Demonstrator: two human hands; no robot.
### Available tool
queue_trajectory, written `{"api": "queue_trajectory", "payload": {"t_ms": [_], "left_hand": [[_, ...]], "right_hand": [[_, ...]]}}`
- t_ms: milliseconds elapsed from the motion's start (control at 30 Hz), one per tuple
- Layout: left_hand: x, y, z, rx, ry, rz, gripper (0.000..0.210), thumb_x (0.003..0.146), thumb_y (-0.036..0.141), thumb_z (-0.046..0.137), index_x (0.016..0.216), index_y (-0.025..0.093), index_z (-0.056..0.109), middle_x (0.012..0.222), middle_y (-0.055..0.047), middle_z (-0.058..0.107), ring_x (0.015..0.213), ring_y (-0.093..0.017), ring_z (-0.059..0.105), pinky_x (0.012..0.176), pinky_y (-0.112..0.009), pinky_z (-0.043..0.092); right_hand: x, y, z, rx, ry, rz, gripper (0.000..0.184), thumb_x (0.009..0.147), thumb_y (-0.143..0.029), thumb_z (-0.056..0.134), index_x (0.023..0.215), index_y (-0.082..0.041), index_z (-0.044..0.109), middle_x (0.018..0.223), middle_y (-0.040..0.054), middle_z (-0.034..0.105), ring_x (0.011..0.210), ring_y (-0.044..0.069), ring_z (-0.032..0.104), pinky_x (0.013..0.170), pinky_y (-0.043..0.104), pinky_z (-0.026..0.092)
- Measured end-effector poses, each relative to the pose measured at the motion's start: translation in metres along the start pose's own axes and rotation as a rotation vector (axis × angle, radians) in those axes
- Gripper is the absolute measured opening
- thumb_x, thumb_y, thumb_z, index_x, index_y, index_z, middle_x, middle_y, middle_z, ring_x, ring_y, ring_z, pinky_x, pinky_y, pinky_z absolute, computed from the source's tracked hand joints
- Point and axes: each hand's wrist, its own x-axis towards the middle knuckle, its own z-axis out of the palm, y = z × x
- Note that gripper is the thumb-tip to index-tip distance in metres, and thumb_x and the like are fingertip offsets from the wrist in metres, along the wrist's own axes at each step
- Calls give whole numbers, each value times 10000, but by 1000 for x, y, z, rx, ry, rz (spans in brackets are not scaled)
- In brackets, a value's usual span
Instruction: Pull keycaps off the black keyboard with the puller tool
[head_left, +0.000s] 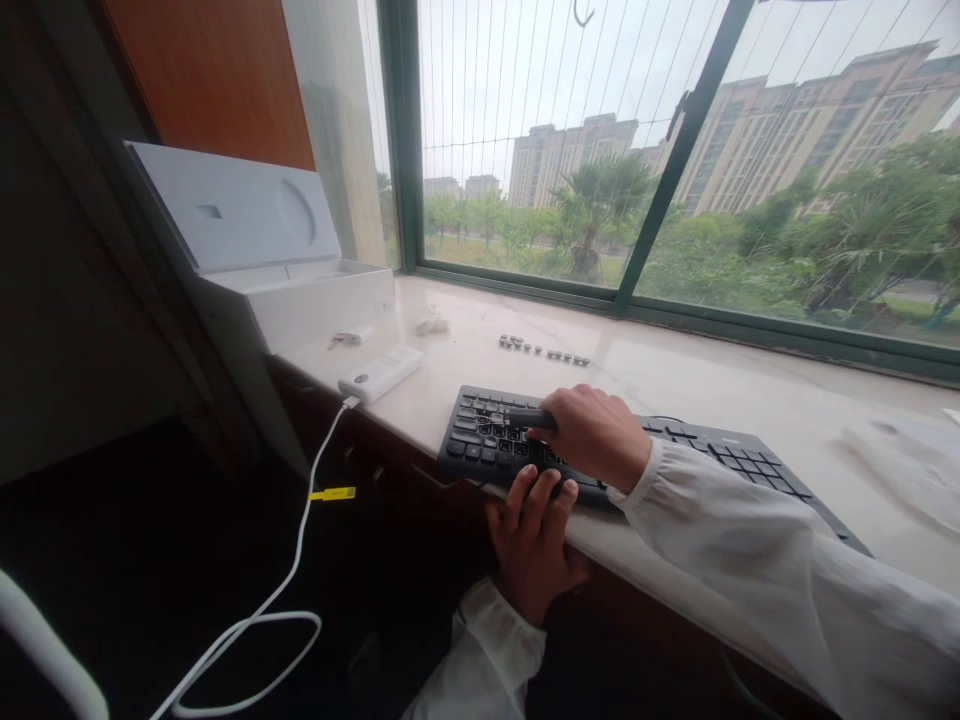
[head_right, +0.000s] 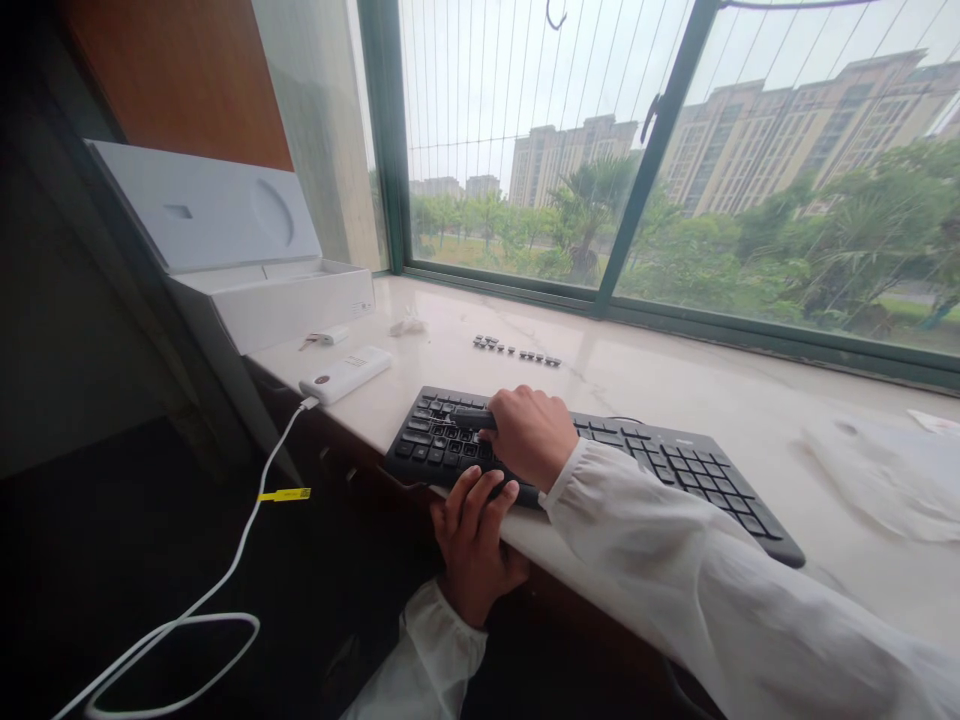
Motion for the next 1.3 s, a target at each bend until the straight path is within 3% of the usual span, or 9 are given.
{"api": "queue_trajectory", "payload": {"t_ms": [700,867,1067,1300], "left_hand": [[1,1,-1,-15,-15,-26,369,727,287,512,1066,276,658,1132,-33,677,1140,-252,540,900,-383,314],[2,0,-1,-31,1,-9,371,743,285,497,1080,277,649,1135,-31,678,1135,-250,544,911,-402,308],[-1,-1,-1,-14,-23,-26,405,721,263,507,1099,280,652,1149,-33,674,1142,-257,539,929,-404,307],[0,1,-3,-18,-33,-21,362,803,310,464,1112,282,649,1141,-34,679,1149,-252,536,937,-398,302]], "right_hand": [[-3,-5,8,44,27,-1,215,806,-260,523,875,-186,713,882,128,701,806,254,661,635,306,388],[1,2,6,122,0,37,224,818,-343,546,874,-211,718,875,109,703,800,232,650,617,282,376],[12,13,4,335,-187,-46,358,782,-504,597,801,-171,724,734,66,675,654,163,578,559,249,356],[18,33,-9,317,-20,-4,354,819,-483,543,726,-177,694,633,28,608,595,141,518,526,239,311]]}}
